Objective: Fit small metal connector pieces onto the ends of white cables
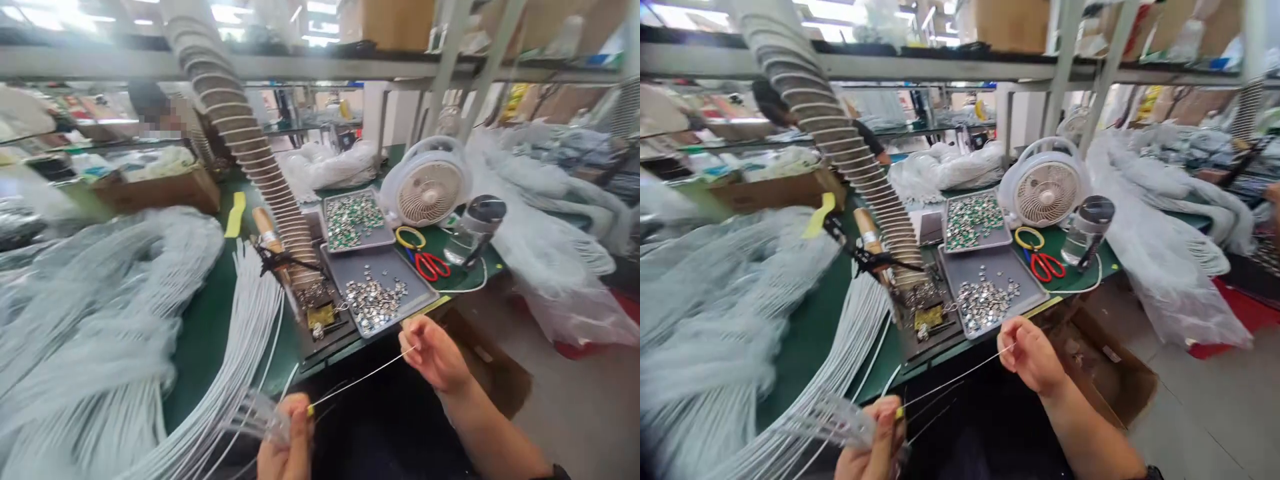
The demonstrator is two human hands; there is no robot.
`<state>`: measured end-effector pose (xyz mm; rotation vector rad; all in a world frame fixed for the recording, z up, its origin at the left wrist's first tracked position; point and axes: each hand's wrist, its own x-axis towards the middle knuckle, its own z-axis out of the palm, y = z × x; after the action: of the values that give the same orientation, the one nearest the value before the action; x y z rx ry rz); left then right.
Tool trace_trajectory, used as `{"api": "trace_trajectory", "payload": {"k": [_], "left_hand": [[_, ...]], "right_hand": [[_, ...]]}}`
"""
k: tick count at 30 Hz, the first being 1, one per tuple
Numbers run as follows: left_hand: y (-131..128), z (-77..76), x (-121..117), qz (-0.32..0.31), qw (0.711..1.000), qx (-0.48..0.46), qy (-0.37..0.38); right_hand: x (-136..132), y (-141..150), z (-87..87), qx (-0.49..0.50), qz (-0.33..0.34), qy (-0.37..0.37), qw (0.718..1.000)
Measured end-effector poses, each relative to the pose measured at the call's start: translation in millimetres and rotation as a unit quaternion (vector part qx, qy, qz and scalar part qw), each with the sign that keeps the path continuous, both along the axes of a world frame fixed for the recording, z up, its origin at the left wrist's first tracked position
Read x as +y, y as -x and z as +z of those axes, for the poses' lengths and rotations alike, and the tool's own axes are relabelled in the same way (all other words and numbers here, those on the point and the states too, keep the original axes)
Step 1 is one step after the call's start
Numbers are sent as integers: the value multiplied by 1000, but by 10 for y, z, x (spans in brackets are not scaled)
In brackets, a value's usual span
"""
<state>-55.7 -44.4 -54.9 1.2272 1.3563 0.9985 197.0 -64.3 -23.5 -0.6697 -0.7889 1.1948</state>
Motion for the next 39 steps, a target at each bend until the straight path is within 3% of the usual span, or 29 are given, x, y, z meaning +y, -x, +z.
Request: {"api": "trace_trajectory", "payload": {"k": [3,7,14,17,22,29,36,39], "left_hand": [[-131,90,14,-46,996,-81,-13],[-215,208,52,-142,982,-127,-16],[-222,141,69,-203,940,-266,70],[-237,104,80,-205,927,-304,84],[-286,74,101,-213,922,-313,79],[-286,109,84,-297,918,-253,62],[-283,232,132,-376,908,-188,0],[-298,204,138,-359,917,-176,-5]], "right_hand": [[24,373,-61,-85,102,-20,991],[48,606,-73,-233,186,-77,951],[95,633,-95,-244,242,-107,933],[79,580,-75,-230,224,-110,941],[30,523,-30,-230,130,-104,959],[56,589,164,-369,-10,-41,928],[125,645,229,-342,14,13,939],[123,652,184,-290,16,36,956]]}}
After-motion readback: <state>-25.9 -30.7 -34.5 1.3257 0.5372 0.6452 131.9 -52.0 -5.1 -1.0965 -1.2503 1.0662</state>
